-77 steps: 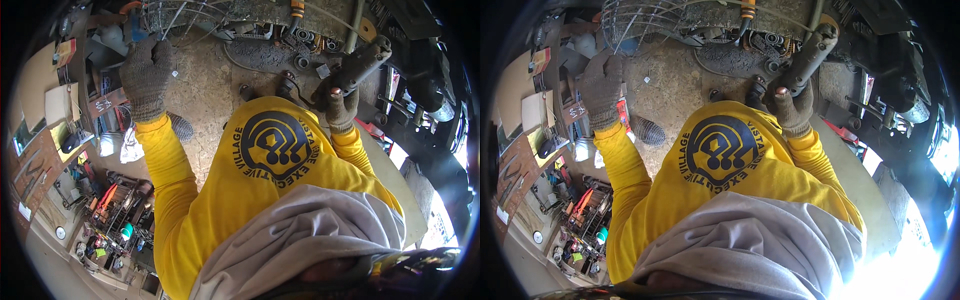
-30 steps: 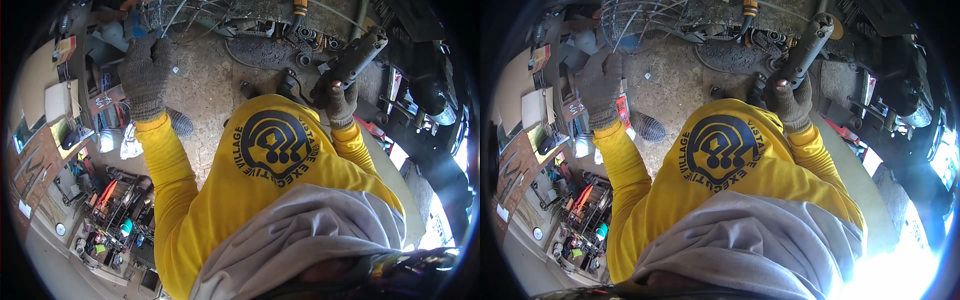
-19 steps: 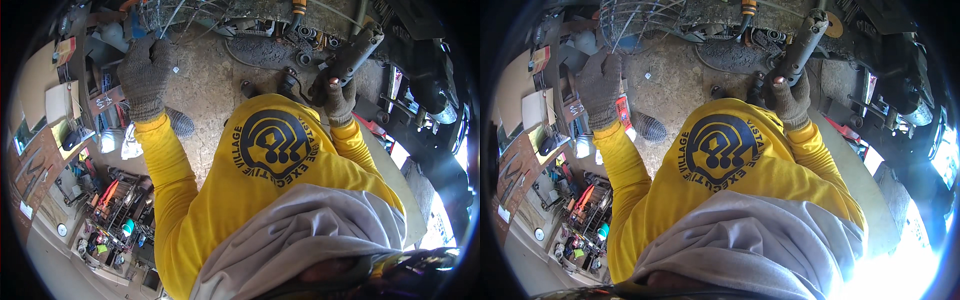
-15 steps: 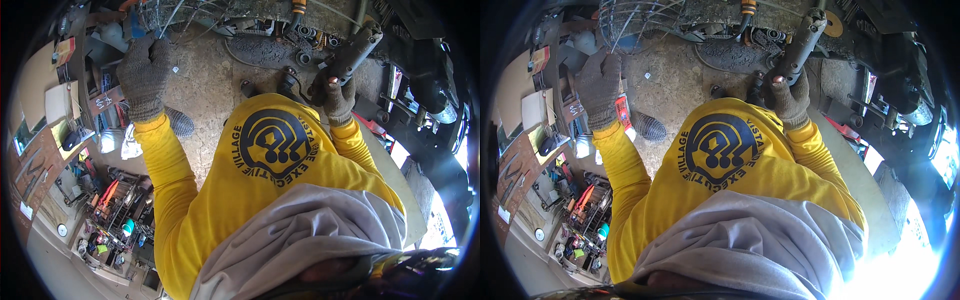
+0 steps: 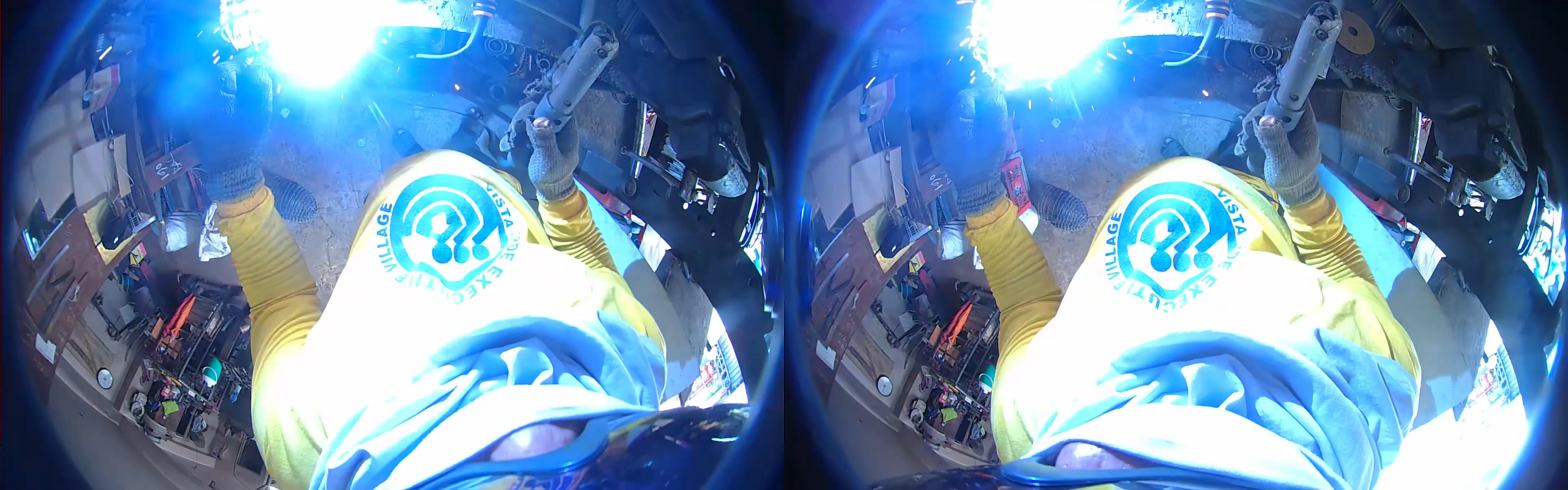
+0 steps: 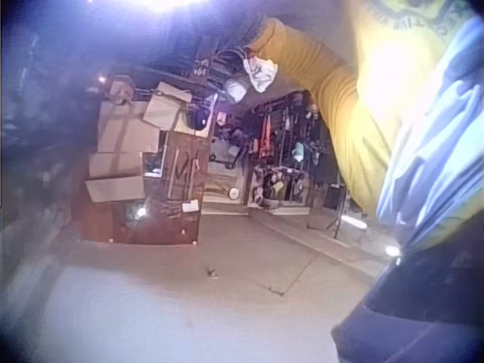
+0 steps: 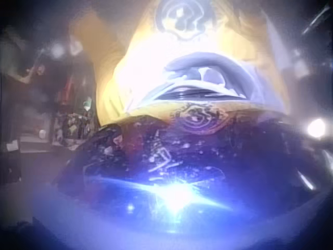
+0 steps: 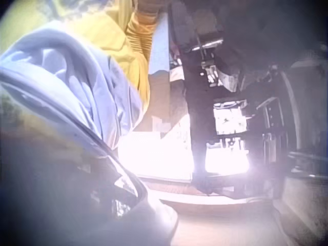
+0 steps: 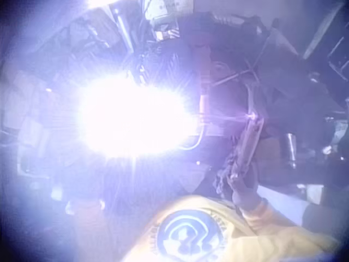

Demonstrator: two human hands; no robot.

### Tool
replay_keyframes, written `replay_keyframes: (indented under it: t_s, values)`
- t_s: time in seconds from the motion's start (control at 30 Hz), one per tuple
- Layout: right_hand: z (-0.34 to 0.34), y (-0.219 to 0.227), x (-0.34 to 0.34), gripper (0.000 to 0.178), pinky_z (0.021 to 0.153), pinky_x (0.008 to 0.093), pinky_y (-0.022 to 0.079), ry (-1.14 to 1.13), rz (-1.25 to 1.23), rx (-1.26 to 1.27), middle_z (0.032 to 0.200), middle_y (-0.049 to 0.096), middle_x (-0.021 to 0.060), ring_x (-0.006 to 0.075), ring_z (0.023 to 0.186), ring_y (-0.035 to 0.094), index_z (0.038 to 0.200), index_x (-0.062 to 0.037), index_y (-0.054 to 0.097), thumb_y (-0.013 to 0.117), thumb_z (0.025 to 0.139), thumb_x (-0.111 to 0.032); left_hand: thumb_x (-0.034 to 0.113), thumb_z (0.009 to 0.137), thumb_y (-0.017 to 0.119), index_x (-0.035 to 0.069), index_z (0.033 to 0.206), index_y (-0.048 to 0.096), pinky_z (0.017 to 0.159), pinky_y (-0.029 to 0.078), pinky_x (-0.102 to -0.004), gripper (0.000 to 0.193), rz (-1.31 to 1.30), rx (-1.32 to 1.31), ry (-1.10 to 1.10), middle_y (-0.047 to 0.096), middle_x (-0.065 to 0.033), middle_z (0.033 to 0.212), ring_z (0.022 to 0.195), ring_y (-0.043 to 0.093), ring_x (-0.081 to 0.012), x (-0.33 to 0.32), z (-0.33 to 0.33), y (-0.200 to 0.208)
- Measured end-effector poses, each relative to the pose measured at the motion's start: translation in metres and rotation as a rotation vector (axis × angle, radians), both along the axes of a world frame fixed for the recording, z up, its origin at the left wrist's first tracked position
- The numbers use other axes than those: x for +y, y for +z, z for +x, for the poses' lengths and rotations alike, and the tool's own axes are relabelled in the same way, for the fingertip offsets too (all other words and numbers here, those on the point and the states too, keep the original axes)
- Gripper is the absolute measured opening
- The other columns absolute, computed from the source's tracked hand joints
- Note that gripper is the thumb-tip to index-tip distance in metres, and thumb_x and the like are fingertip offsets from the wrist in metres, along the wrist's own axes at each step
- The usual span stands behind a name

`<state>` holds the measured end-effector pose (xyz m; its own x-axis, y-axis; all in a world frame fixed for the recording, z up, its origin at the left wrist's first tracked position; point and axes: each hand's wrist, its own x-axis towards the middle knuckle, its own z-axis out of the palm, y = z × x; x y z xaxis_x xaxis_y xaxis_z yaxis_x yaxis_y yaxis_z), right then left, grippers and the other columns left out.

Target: The person welds a circular metal wire cage on a workbench. They use a handheld welding tool to join metal wires together, frequently creating bright sparks during the process.

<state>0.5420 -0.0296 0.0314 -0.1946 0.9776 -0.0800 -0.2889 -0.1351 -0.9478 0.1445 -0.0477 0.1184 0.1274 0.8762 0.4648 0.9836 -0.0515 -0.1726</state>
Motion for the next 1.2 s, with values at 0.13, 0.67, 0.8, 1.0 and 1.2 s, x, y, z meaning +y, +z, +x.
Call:
replay_keyframes:
  t_s: [0.13,0.67,0.8,1.0,1.2]
  values:
    - [0.004,0.001,0.0,0.046,0.069,0.0264,0.052,0.05,-0.047,0.017,0.095,0.063,0.0039,0.0107,0.076,0.061,0.127,-0.0001,0.052,0.07,0.096,-0.029,0.022,0.085,0.074,0.012,0.098,0.074,0.062,0.055,-0.0321,0.017,-0.001,-0.332,0.034,0.07,-0.0103,0.076,0.067,0.071,-0.0225,0.001,0.008,0.006]
    - [0.007,-0.006,0.001,0.055,0.058,0.034,0.053,0.091,-0.044,-0.163,0.088,0.062,0.0099,0.0182,0.07,0.063,0.129,-0.0022,0.048,0.069,0.094,-0.039,0.025,0.087,0.073,0.007,0.101,0.073,0.066,0.056,-0.034,0.024,-0.038,-0.298,0.055,0.072,-0.0114,0.083,0.072,0.072,-0.0239,-0.003,0.01,0.008]
    - [0.014,-0.011,-0.008,0.06,0.074,0.0314,0.053,0.106,0.179,-0.213,0.088,0.064,0.0082,0.0173,0.074,0.064,0.127,0.0019,0.048,0.075,0.09,-0.037,0.025,0.086,0.073,0.008,0.101,0.074,0.066,0.057,-0.0357,0.022,-0.041,-0.288,0.059,0.072,-0.0117,0.082,0.07,0.071,-0.0244,0.0,0.009,0.006]
    - [0.018,-0.011,-0.008,0.059,0.056,0.0224,0.045,0.048,0.065,-0.046,0.089,0.066,0.0066,0.0105,0.065,0.059,0.129,0.001,0.046,0.074,0.091,-0.035,0.023,0.085,0.075,0.009,0.101,0.074,0.067,0.056,-0.0344,0.021,-0.032,-0.305,0.068,0.072,-0.0107,0.082,0.073,0.072,-0.0249,-0.003,0.011,0.008]
    - [0.008,-0.012,-0.009,0.057,0.057,0.0231,0.046,0.028,0.05,-0.01,0.089,0.066,0.0072,0.0119,0.065,0.06,0.128,0.0016,0.046,0.072,0.093,-0.036,0.022,0.085,0.075,0.008,0.104,0.073,0.07,0.057,-0.0336,0.023,-0.064,-0.311,0.084,0.074,-0.0102,0.088,0.076,0.073,-0.0231,0.0,0.011,0.005]
